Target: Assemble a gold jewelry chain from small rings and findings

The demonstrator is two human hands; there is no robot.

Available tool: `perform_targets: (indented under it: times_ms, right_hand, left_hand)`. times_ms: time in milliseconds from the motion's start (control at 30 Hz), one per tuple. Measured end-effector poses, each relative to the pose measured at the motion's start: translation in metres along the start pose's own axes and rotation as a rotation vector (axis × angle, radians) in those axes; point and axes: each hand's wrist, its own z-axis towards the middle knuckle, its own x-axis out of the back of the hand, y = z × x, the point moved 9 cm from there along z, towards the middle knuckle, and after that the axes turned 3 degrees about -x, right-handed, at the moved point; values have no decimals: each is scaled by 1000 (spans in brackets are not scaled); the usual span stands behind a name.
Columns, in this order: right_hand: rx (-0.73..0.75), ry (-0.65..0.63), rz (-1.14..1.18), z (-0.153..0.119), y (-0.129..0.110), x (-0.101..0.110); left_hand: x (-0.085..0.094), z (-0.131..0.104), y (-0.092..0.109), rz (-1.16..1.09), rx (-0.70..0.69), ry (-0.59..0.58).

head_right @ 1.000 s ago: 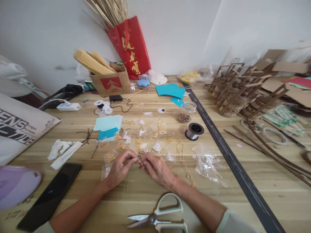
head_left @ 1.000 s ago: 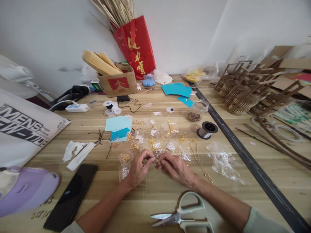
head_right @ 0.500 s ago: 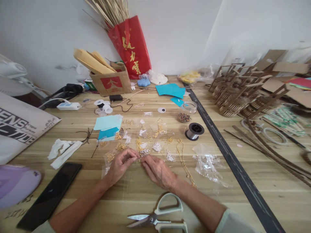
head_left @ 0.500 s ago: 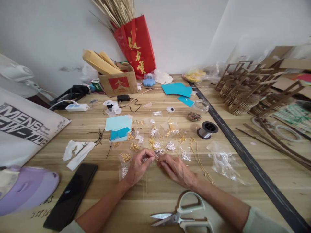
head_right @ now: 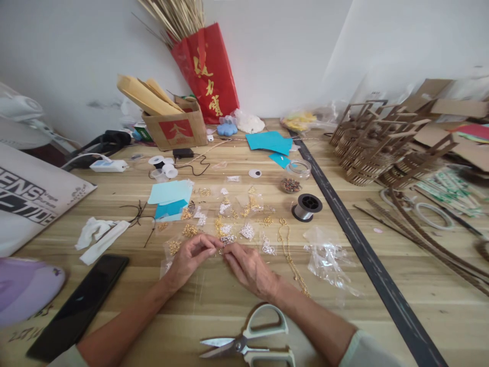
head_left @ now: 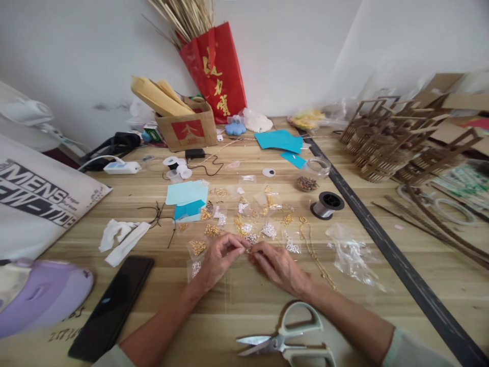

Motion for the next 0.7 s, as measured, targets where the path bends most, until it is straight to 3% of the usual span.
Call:
perform_targets:
  times_ms: [333,700]
  right_hand:
    - [-85,-19,140,0,7,-2]
    - [-49,-35,81,0,8,-3]
  left_hand:
    - [0,0,-1,-37,40,43]
    - [6,-1,-2,-21,2,100]
